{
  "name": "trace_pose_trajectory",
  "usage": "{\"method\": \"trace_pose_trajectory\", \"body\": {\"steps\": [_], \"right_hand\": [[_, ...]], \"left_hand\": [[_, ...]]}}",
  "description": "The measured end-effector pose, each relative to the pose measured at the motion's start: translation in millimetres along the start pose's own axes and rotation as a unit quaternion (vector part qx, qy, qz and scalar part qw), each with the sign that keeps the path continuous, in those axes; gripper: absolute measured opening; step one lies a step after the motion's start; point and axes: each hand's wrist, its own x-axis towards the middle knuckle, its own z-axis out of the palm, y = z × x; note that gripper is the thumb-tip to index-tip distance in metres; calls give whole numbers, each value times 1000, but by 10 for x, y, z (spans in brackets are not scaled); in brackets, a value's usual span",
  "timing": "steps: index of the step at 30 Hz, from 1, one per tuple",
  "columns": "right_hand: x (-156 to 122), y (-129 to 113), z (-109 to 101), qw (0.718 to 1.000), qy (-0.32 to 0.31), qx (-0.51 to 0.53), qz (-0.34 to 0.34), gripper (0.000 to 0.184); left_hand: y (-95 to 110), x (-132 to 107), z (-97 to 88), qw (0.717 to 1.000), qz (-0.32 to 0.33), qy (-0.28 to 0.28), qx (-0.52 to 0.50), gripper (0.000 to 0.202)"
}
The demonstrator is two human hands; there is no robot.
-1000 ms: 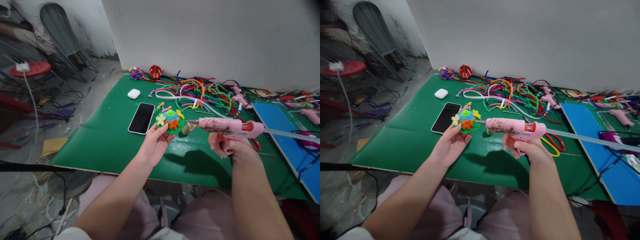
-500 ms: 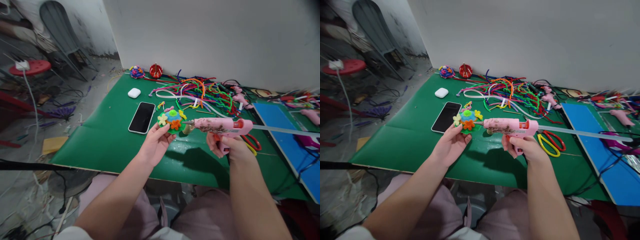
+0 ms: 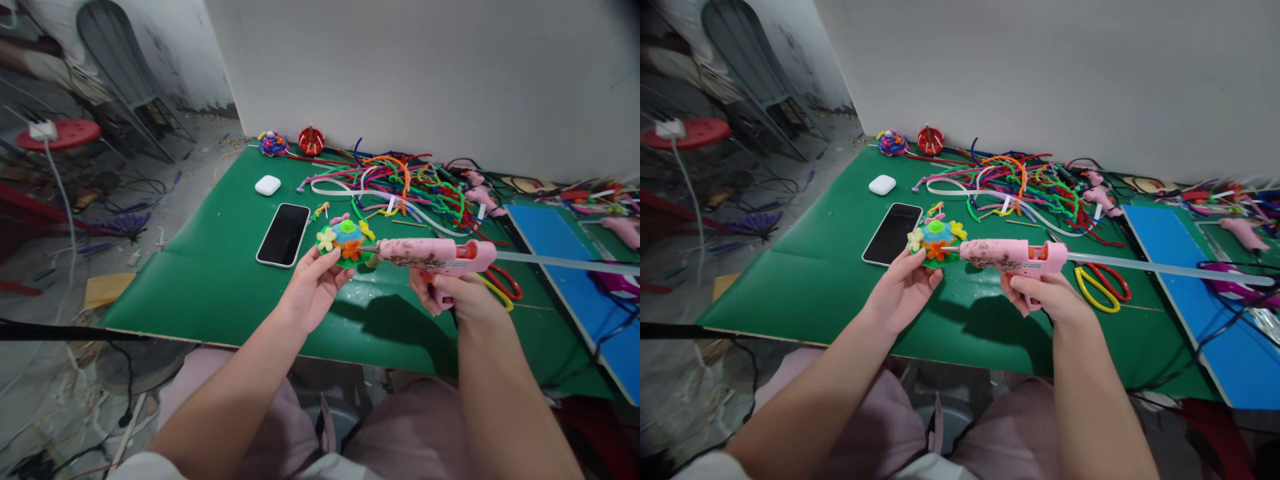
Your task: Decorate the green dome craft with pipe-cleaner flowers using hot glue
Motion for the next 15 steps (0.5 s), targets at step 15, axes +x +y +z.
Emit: {"method": "trace_pose_trajectory", "body": {"steps": [15], "right_hand": [[-1,26,-11,1000,-13,-15,1,33]], "left_hand": [[-11,-5,-18,1000,-3,2,-7,13]]}}
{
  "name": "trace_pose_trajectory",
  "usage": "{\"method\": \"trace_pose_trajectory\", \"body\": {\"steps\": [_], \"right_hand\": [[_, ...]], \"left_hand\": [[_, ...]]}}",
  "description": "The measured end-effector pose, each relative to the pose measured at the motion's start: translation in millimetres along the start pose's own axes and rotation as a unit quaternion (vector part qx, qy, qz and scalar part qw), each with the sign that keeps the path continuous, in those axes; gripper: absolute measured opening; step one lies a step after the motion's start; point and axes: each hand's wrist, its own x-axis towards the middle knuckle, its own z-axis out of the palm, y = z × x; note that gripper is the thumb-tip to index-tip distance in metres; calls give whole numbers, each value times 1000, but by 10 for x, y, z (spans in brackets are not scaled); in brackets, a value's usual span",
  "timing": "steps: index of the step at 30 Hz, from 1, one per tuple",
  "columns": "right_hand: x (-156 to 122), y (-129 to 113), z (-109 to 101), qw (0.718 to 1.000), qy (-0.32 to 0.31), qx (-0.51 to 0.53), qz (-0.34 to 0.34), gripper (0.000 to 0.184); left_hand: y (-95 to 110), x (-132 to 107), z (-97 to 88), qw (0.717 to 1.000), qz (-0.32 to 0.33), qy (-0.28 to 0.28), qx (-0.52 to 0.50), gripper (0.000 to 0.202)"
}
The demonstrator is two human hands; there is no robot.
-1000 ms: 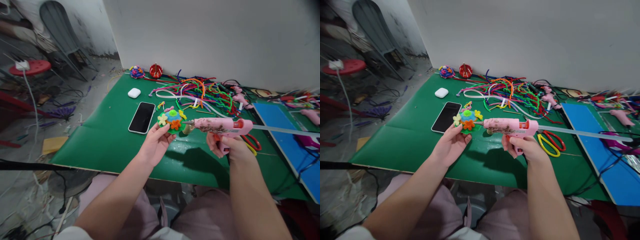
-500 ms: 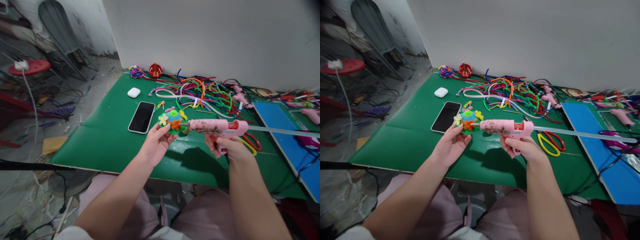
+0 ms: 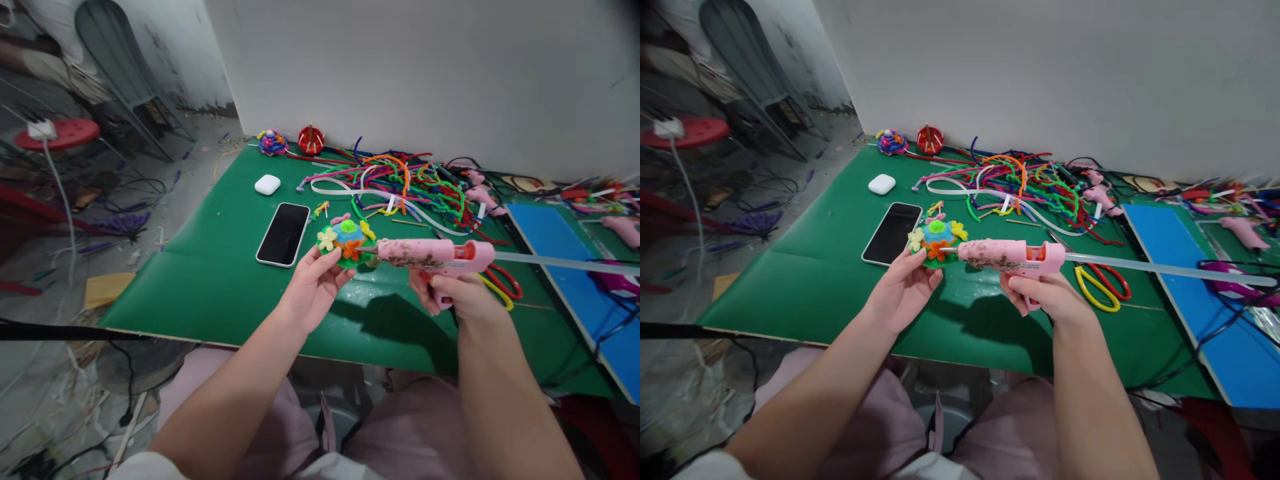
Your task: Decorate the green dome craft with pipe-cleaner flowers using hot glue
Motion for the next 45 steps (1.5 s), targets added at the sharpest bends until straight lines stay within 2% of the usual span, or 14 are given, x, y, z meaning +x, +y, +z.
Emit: {"method": "trace_pose_trajectory", "body": {"steps": [10,45], "right_hand": [[-10,54,-14,1000,13,-10,-4,32],[0,-4,18,1000,17,-19,4,31]], "left_hand": [[4,4,9,1000,-3,9,4,13],[-4,22,-5,1000,-2,12,-3,12]]}}
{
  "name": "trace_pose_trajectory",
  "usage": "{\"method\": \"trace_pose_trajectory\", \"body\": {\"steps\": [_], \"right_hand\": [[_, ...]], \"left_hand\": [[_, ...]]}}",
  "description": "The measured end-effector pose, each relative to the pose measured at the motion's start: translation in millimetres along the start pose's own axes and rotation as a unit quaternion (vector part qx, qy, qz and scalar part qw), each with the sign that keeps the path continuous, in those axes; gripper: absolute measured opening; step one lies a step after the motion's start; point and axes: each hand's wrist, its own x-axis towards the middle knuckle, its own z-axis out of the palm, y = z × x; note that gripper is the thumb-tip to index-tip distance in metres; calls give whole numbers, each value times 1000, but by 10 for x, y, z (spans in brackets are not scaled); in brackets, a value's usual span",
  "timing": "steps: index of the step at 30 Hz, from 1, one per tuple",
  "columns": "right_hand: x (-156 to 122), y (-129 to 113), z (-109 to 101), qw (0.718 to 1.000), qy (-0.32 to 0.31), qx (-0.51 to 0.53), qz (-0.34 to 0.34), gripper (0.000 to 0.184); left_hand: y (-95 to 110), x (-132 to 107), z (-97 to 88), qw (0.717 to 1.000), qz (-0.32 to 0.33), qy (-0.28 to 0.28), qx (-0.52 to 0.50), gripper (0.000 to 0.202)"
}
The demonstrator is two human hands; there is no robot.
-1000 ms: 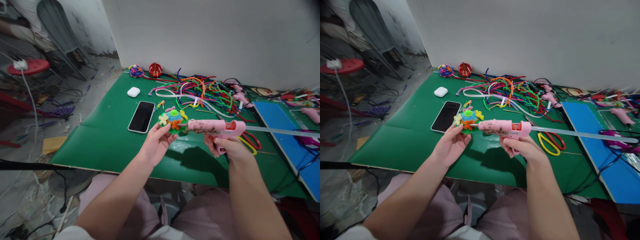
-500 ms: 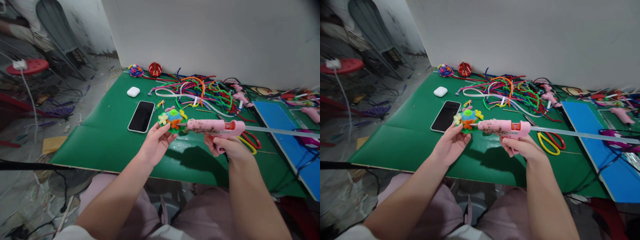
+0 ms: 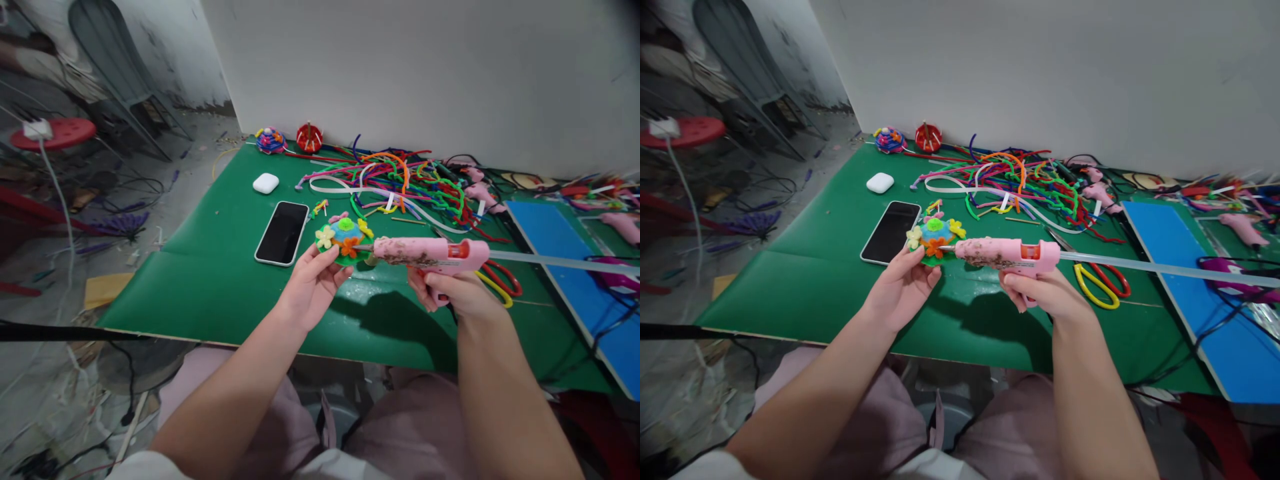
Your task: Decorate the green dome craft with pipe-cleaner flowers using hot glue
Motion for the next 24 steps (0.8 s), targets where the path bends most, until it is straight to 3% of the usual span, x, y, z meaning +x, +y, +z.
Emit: {"method": "trace_pose_trajectory", "body": {"steps": [13,18,21,24], "right_hand": [[-21,-120,29,996,46,-63,30,26],[-30,-210,16,995,53,-83,10,25],[-23,-214,-22,984,150,-98,-24,27],[-3,-170,-104,928,292,-230,-14,30]], "left_hand": [[-19,29,-32,998,33,-12,43,17],[-21,34,-37,996,48,-14,80,21],[-17,36,-31,997,40,-20,67,19],[-11,39,-29,998,32,-22,50,16]]}}
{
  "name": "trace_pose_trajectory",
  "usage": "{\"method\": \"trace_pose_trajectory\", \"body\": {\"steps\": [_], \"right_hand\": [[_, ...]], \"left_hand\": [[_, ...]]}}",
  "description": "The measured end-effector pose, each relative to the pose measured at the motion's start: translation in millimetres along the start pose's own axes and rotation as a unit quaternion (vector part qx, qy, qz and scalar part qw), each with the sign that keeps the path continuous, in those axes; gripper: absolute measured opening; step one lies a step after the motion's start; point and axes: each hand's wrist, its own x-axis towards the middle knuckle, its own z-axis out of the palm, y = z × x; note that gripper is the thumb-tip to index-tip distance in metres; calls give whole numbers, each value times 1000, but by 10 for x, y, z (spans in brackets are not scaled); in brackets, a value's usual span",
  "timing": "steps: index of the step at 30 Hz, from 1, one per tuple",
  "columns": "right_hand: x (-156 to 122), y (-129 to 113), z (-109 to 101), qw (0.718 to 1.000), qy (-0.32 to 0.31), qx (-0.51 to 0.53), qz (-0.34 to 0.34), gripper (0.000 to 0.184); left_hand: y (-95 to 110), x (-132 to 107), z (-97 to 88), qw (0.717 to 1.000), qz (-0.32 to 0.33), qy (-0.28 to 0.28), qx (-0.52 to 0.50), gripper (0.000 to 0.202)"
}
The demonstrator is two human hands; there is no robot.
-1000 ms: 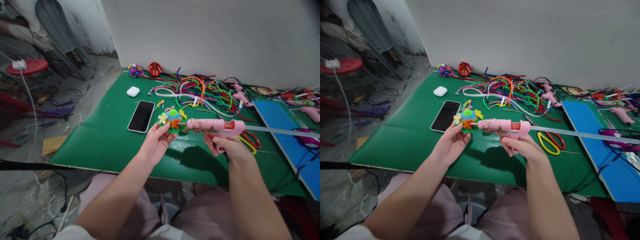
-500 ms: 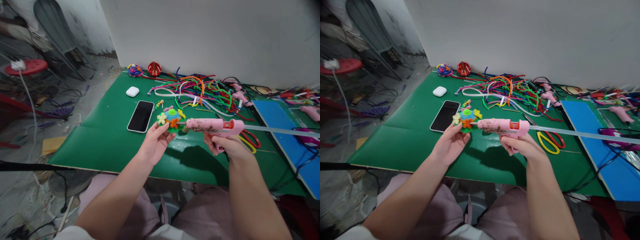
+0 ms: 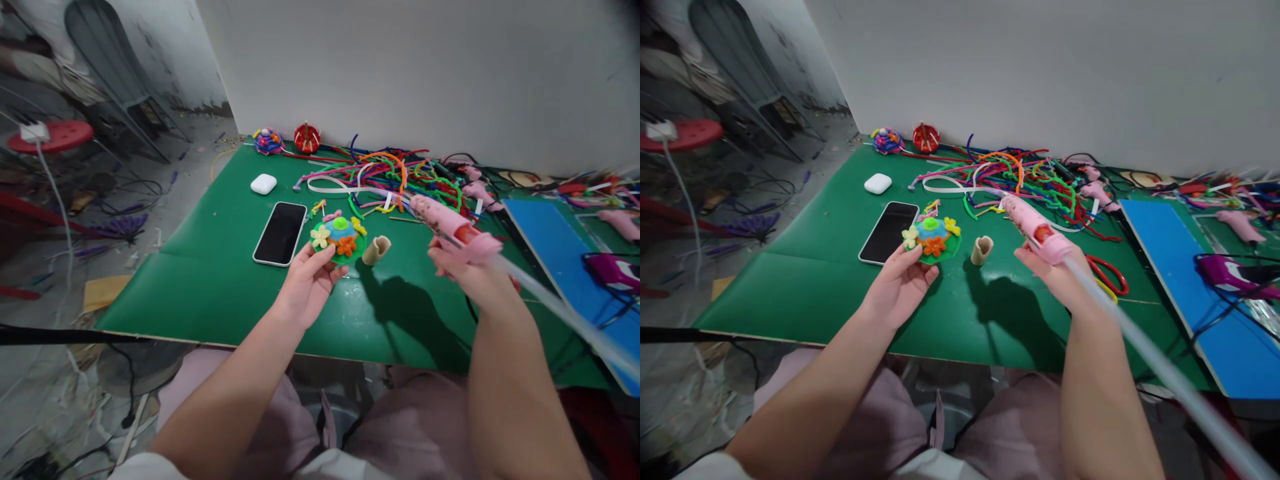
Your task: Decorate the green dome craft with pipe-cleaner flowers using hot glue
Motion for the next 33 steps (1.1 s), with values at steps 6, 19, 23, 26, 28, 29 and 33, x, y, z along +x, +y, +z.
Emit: {"method": "trace_pose_trajectory", "body": {"steps": [6,19,23,26,28,29,33], "right_hand": [[173,378,-68,945,-36,-323,-33,33],[290,748,82,904,-77,-420,-15,42],[299,739,67,901,-87,-425,-13,44],[294,747,41,901,-98,-422,-22,46],[281,750,18,902,-101,-419,-31,46],[270,742,7,903,-98,-418,-34,47],[201,573,-22,905,-40,-419,-58,45]], "left_hand": [[11,-6,-10,1000,-3,2,-2,19],[4,7,-9,1000,-8,12,1,19],[-4,5,-15,1000,-6,9,-1,18],[-8,6,-13,1000,-6,3,-3,17],[-9,6,-7,1000,-7,2,-2,18],[-9,6,-4,1000,-8,4,-1,18],[-10,8,5,1000,-8,17,6,17]]}}
